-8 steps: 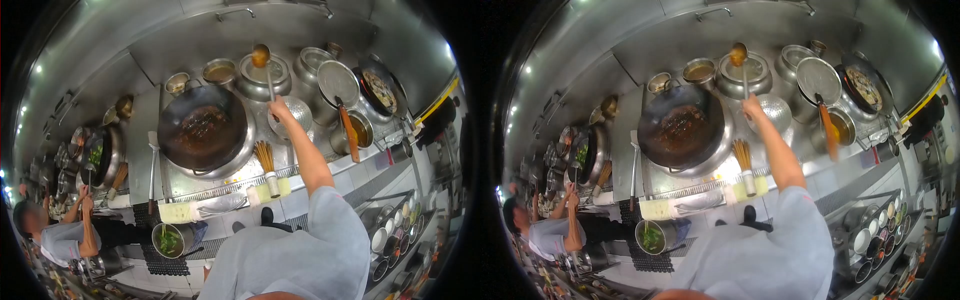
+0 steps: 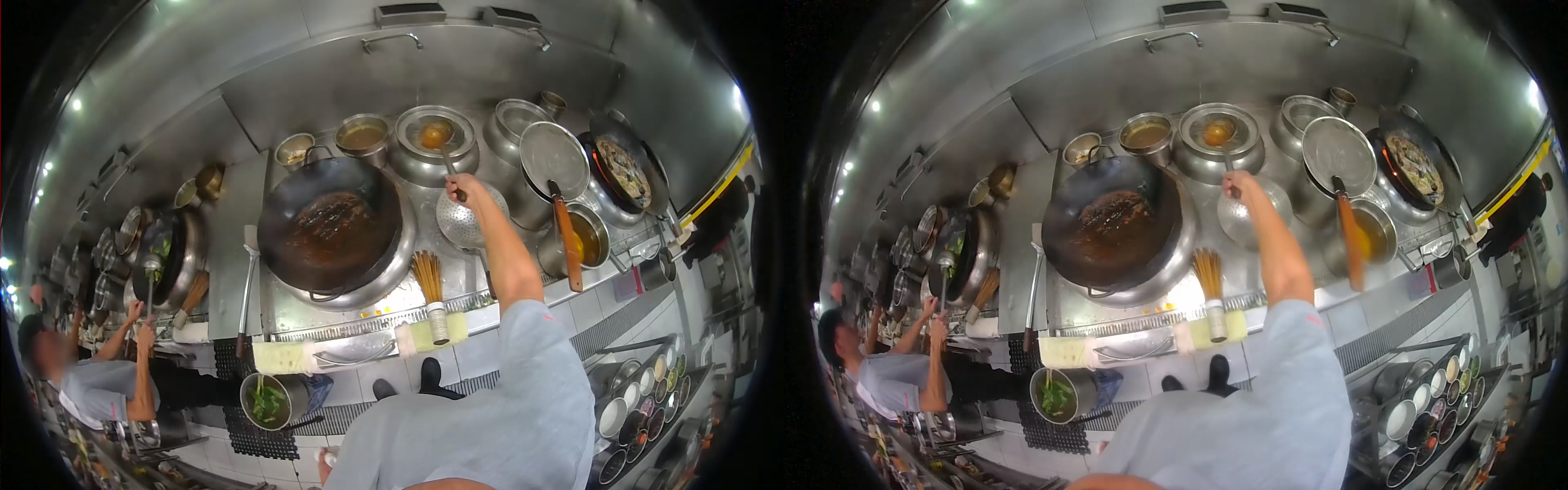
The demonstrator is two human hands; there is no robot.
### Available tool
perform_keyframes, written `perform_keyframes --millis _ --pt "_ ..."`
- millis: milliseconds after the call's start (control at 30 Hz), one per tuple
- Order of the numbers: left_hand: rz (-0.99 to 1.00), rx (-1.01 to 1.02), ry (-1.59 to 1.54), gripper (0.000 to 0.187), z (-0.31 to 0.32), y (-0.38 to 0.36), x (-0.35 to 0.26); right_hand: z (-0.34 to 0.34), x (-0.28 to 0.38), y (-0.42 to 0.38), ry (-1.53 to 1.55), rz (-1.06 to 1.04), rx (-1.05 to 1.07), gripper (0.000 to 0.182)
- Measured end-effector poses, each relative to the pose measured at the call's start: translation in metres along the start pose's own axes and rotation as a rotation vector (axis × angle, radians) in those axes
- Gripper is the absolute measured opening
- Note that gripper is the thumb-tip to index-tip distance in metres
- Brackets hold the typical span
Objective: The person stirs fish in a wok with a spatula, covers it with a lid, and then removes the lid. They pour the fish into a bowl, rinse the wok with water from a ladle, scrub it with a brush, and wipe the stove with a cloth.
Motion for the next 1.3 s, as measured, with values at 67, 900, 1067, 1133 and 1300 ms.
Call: perform_keyframes --millis 67,900,1067,1133,1300 --pt "-0.3 0.089 -0.816 0.047 0.019 -0.003 -0.052 0.008 -0.011 -0.021 0.236 0.037 0.234 0.01" --pt "-0.176 0.377 -0.667 0.017 0.293 0.221 -0.446 -0.016 -0.133 -0.319 -1.382 -0.996 -0.053 0.061" --pt "-0.189 0.535 -0.68 0.015 0.27 0.219 -0.459 -0.014 -0.138 -0.317 -0.771 -0.309 -0.032 0.077" --pt "-0.222 0.433 -0.75 0.02 0.252 0.185 -0.465 0.006 -0.143 -0.302 -0.199 -0.144 -0.087 0.066" --pt "-0.24 0.502 -0.869 0.027 0.186 0.155 -0.418 0.009 -0.089 -0.162 0.327 0.03 0.118 0.009"
Point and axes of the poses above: each hand's wrist, its own y-axis towards the middle knuckle, its own z-axis out of the palm, x = y × z, the point moved 4 cm from there along y, towards the middle knuckle, and after that the axes turned 14 degrees about -x, right-handed, at the moved point
